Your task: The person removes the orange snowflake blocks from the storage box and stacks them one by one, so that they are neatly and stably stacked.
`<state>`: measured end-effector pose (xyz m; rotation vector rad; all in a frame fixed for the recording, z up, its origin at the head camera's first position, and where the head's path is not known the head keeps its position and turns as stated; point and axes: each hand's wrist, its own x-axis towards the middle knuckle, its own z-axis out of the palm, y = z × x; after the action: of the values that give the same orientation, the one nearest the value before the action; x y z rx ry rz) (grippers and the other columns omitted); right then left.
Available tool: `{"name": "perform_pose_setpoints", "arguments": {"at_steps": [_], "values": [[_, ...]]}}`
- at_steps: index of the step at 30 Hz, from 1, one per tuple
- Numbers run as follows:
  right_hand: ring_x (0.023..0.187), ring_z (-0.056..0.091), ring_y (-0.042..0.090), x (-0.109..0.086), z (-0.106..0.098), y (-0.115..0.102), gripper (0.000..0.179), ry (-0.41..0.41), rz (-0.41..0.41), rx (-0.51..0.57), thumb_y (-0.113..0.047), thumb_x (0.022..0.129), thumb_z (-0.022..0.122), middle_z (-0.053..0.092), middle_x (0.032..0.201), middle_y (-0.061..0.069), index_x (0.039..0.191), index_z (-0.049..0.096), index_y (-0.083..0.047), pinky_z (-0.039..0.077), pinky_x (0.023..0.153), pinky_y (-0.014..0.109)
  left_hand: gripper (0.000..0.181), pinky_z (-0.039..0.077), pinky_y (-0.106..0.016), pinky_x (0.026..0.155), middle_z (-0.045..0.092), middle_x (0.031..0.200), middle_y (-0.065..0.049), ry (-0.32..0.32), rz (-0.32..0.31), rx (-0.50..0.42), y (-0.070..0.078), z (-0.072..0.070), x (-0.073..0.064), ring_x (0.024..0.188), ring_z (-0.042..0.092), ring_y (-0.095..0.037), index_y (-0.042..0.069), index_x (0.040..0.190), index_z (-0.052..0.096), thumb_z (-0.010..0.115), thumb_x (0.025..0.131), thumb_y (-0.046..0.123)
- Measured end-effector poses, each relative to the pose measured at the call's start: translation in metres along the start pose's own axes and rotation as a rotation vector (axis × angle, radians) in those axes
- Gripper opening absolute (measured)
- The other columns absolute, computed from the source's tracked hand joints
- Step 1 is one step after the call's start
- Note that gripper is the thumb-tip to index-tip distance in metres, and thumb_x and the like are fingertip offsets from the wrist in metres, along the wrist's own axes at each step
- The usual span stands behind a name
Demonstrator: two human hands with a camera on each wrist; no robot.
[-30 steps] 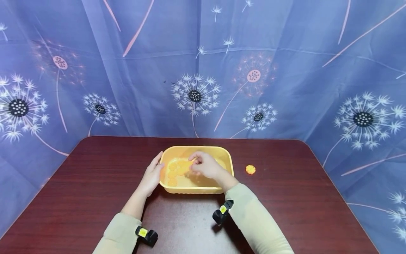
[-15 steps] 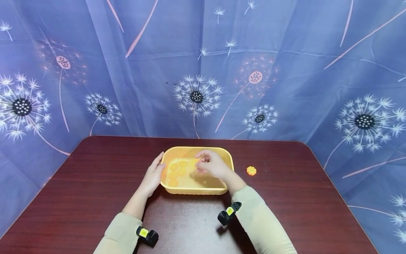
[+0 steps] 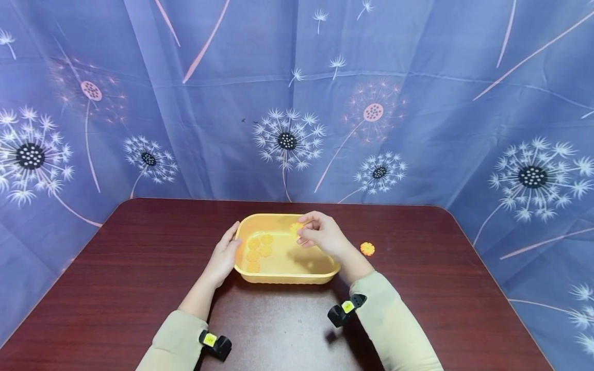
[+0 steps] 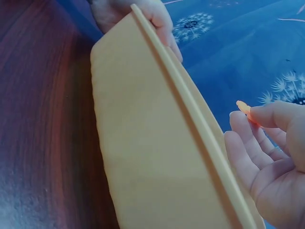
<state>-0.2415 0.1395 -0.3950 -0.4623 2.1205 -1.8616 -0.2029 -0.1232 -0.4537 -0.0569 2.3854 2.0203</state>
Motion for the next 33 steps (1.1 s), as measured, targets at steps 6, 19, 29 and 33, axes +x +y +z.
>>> {"name": "perform_pose_setpoints", "arguments": {"at_steps": [6, 19, 29, 33], "values": [[0.071, 0.067, 0.014, -0.004, -0.009, -0.001, 0.035, 0.021, -0.010, 0.040, 0.004, 0.087, 0.058, 0.064, 0.085, 0.008, 0.119, 0.046, 0.013, 0.058, 0.069, 0.033, 0.053, 0.035, -0.046, 0.109, 0.027, 0.154, -0.013, -0.004, 0.003, -0.013, 0.001, 0.000, -0.001, 0.137, 0.035, -0.028, 0.017, 0.152, 0.021, 0.035, 0.101, 0.018], [0.070, 0.067, 0.013, -0.011, -0.027, 0.003, 0.039, 0.098, -0.011, 0.089, 0.004, 0.087, 0.058, 0.065, 0.082, 0.001, 0.121, 0.042, 0.015, 0.059, 0.067, 0.032, 0.053, 0.034, -0.046, 0.109, 0.027, 0.154, -0.014, -0.001, -0.005, -0.006, 0.003, 0.000, -0.001, 0.138, 0.033, -0.027, 0.018, 0.152, 0.022, 0.036, 0.100, 0.018], [0.068, 0.066, 0.011, -0.017, -0.037, 0.005, 0.034, 0.136, -0.017, 0.144, 0.006, 0.087, 0.056, 0.065, 0.081, 0.000, 0.118, 0.045, 0.013, 0.058, 0.065, 0.027, 0.053, 0.036, -0.047, 0.108, 0.027, 0.154, -0.013, -0.002, -0.021, -0.005, 0.003, 0.000, -0.002, 0.137, 0.034, -0.027, 0.019, 0.152, 0.022, 0.036, 0.101, 0.020], [0.068, 0.066, 0.011, -0.021, -0.042, 0.007, 0.030, 0.154, -0.016, 0.166, 0.005, 0.087, 0.057, 0.066, 0.081, 0.000, 0.115, 0.047, 0.009, 0.058, 0.066, 0.027, 0.053, 0.036, -0.047, 0.108, 0.028, 0.154, -0.012, 0.002, -0.020, 0.003, 0.003, 0.000, -0.002, 0.136, 0.035, -0.027, 0.020, 0.152, 0.023, 0.036, 0.100, 0.020]]}}
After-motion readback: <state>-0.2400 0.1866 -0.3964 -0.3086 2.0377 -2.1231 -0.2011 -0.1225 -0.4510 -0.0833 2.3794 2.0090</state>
